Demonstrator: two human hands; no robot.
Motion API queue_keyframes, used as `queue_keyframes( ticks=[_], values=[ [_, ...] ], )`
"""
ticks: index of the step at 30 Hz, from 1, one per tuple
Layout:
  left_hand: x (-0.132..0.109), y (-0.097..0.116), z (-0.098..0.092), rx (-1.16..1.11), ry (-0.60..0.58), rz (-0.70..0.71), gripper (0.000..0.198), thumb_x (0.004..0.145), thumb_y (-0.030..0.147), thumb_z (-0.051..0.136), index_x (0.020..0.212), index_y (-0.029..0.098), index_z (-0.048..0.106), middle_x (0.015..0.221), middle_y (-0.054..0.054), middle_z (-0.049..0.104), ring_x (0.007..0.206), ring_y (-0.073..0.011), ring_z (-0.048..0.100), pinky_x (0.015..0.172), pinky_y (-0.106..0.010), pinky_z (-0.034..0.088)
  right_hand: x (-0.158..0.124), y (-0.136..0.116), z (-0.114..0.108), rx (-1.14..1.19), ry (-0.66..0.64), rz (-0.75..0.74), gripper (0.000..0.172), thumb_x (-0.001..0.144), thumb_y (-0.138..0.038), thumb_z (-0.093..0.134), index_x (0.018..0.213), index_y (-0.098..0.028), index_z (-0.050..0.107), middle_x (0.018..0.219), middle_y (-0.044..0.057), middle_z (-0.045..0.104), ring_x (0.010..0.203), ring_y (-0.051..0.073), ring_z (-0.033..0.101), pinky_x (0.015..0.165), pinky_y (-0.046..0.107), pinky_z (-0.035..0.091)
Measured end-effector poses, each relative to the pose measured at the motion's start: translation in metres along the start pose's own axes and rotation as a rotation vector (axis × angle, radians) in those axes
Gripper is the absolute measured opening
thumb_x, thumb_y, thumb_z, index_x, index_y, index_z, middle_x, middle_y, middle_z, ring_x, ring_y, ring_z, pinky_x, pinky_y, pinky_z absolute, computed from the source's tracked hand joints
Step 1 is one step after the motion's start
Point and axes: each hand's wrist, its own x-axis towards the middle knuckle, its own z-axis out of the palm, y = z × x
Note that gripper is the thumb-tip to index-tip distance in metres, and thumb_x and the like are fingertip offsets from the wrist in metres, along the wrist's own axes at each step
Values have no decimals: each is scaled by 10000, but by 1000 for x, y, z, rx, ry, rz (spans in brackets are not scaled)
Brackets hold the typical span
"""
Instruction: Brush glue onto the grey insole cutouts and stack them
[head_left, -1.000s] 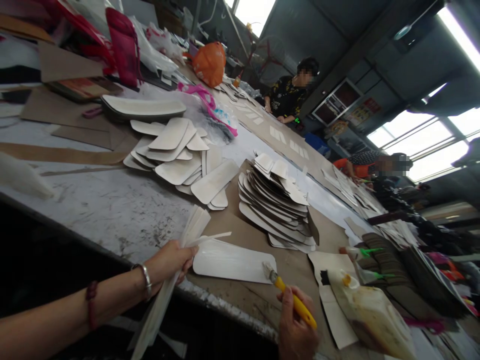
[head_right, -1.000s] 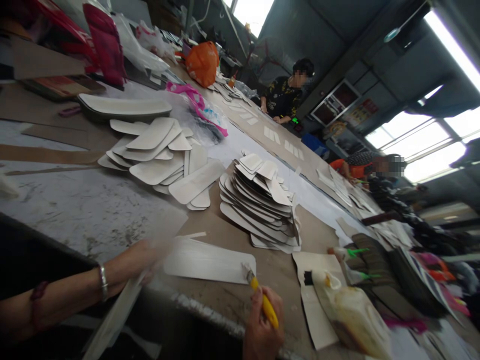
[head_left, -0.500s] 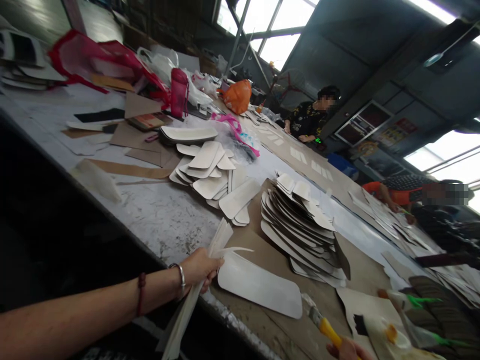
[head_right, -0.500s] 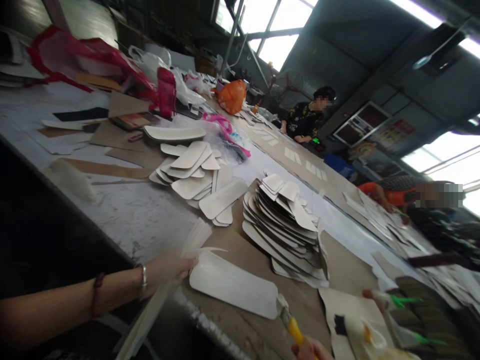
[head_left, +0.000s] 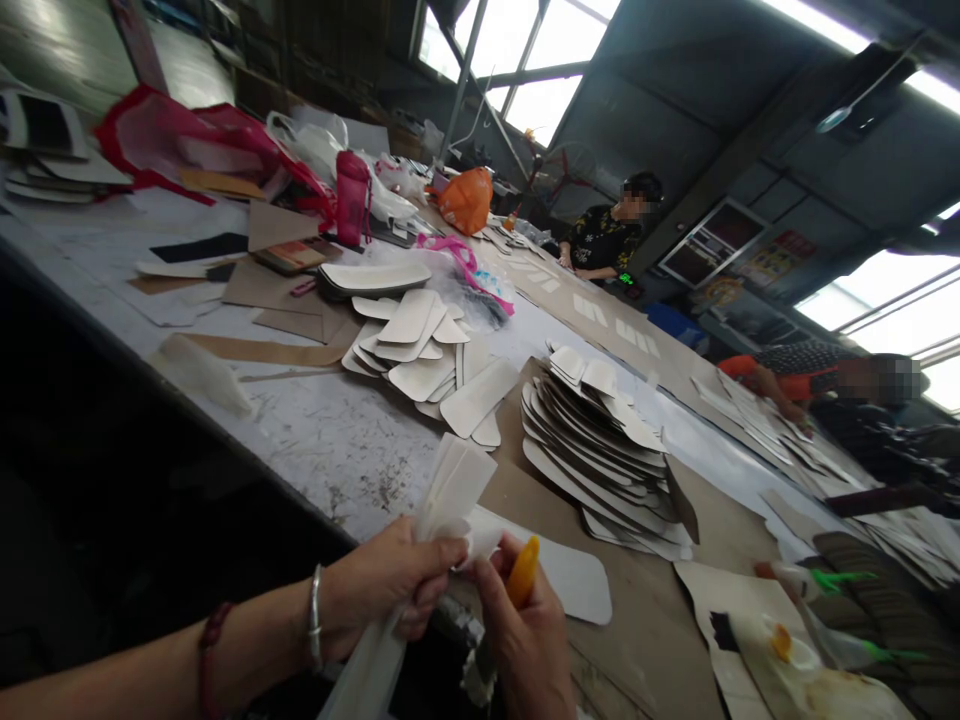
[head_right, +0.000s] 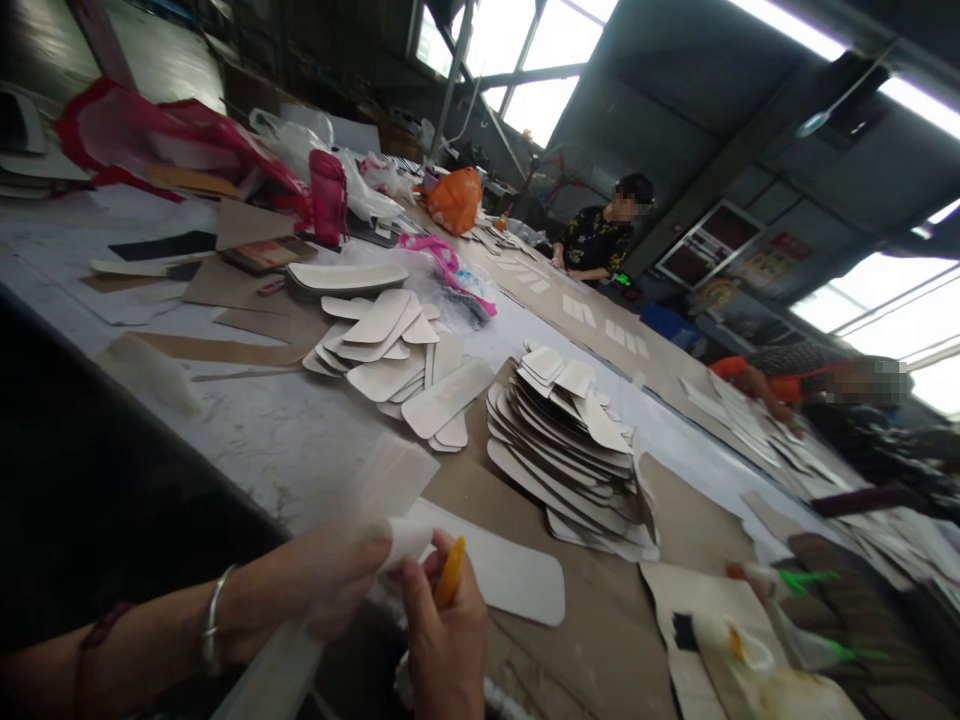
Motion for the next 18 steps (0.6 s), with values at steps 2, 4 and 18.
queue_keyframes(
  ticks=[2, 4, 18],
  values=[
    [-1, -4, 2, -14, -37, -8, 419, 590, 547, 688, 658, 171, 516, 357, 113, 325, 314, -24, 221, 343, -174, 160, 3, -4, 5, 77, 33, 23, 433, 710, -455, 654, 1031, -168, 601, 622, -45, 517, 567, 125, 538, 540, 235, 465],
    [0, -7, 3, -30, -62, -15, 401, 606, 534, 687, 700, 175, 537, 356, 112, 341, 304, -28, 232, 336, -174, 168, 3, -13, 7, 113, 27, 26, 445, 718, -439, 651, 1062, -168, 577, 643, -43, 528, 573, 125, 545, 565, 245, 473],
    [6, -21, 12, -18, -87, -105, 251, 721, 368, 594, 593, 175, 499, 365, 81, 353, 306, -39, 256, 325, -166, 177, 4, -20, -7, -98, 8, -137, 230, 802, -408, 546, 817, -190, 617, 687, 5, 587, 572, 127, 537, 480, 211, 421]
  ],
)
